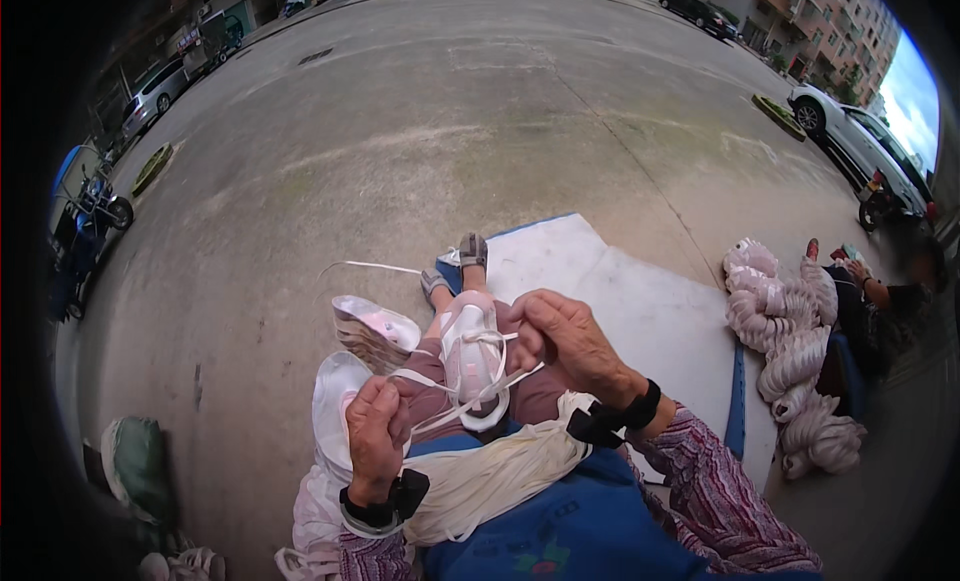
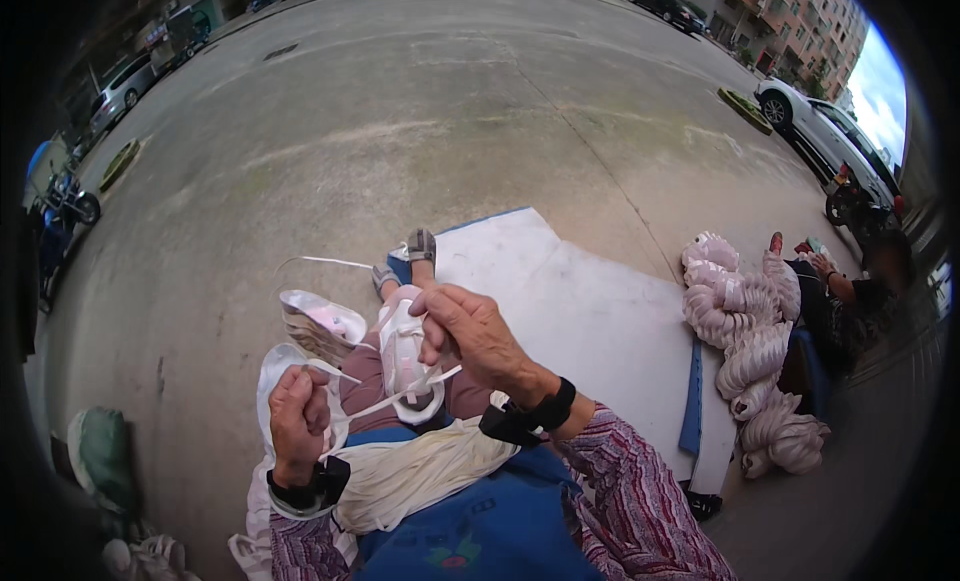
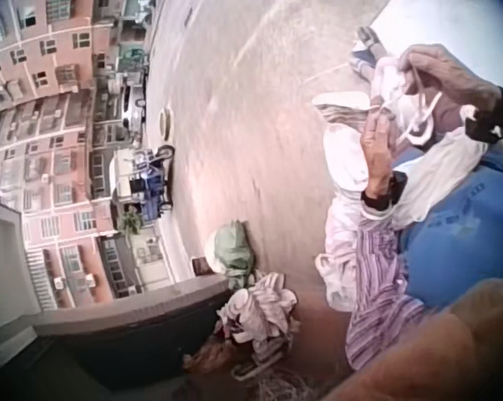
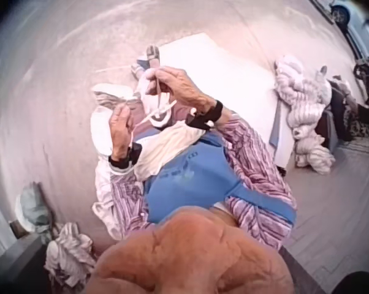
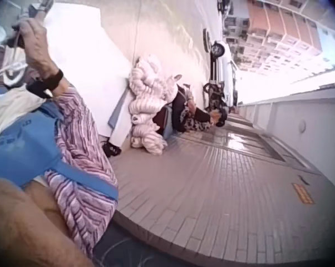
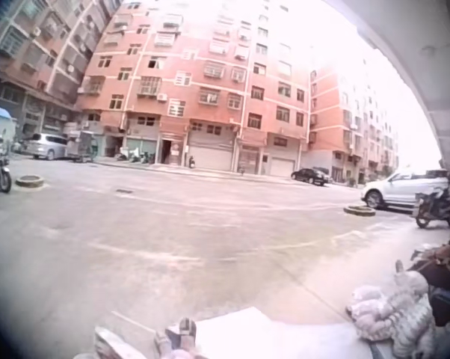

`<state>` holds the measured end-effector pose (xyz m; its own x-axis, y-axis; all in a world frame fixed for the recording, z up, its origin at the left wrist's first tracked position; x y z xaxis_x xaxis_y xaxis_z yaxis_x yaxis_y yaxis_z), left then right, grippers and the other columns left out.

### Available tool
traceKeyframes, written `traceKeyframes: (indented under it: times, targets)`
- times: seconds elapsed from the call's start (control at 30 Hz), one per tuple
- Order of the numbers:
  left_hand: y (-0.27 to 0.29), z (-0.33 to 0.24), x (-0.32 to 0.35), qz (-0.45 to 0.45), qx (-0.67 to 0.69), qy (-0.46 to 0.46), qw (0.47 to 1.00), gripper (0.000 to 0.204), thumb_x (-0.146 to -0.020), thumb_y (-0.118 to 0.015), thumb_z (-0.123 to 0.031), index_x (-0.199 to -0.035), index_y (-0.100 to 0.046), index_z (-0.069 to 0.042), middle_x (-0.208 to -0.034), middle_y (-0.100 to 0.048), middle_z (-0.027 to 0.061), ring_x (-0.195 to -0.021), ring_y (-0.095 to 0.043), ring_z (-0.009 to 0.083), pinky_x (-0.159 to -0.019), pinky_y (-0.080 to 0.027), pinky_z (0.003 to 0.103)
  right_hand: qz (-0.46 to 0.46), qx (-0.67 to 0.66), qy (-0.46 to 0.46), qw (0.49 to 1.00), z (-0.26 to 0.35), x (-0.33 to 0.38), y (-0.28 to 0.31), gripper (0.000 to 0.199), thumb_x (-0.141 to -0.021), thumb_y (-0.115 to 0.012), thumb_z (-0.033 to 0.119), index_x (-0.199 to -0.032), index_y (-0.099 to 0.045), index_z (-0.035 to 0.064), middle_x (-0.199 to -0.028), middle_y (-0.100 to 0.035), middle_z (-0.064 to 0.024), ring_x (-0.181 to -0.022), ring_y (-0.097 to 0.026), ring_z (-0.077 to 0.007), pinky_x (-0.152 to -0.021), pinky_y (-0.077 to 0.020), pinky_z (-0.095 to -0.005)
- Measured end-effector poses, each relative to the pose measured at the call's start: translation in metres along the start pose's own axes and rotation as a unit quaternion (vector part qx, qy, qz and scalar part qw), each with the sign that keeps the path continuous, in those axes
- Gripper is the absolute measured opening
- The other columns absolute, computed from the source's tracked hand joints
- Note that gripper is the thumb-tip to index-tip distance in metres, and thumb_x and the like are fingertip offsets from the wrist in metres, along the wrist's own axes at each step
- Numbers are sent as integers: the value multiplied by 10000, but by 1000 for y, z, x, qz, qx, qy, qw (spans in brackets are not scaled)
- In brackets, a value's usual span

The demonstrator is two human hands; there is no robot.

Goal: The recorder is lacing and assembling shoe components in an outdoor manufacturing environment.

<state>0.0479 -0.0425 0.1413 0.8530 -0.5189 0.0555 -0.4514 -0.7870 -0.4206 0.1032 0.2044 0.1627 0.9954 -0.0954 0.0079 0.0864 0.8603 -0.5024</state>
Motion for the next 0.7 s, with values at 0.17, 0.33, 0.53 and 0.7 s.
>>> traceKeyframes:
  times: [0.17, 0.33, 0.53, 0.7]
  targets:
    - [69, -36, 37, -199, -32, -141, 969, 317, -1002, -394, -312, -1027, -576, -54, -553, -310, -58, -447, -272, 33, -400, -258, 204, -246, 46, 142, 958, 97, 28, 92, 260, -990, -448, 200, -1134, -488, -13, -615, -305, 60, -448, -261, -24, -361, -222, -177]
    - [163, -65, 110, -277, 33, -258, 925, 318, -1021, -373, -264, -1088, -552, -9, -614, -342, -33, -511, -319, 48, -421, -333, 199, -376, 91, 269, 882, 129, 74, 160, 301, -1000, -418, 122, -1284, -433, 22, -613, -289, 45, -434, -258, -19, -331, -238, -153]
    - [175, -75, 131, -438, -81, -258, 857, 303, -1013, -397, -233, -1080, -560, 14, -571, -301, -42, -450, -259, 34, -361, -263, 184, -296, 313, 70, 900, 34, 36, 185, 231, -960, -511, 148, -1095, -635, 9, -642, -418, 77, -466, -307, 28, -370, -215, -146]
    - [122, -36, 58, -395, -210, -83, 890, 276, -988, -439, -238, -1055, -567, -3, -523, -292, -63, -403, -215, 18, -352, -199, 195, -34, 508, -16, 861, -57, -36, 114, 212, -883, -544, 133, -947, -654, -36, -755, -636, -132, -681, -589, -202, -634, -460, -305]
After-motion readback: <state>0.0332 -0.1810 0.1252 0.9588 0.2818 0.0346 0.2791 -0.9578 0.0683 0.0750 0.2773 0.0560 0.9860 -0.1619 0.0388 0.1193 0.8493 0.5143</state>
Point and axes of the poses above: each hand's wrist, its own x-axis away from the middle knuckle, its own y-axis out of the back of the hand, z = x × y, the point moved 1 cm from there along -x, towards the middle knuckle
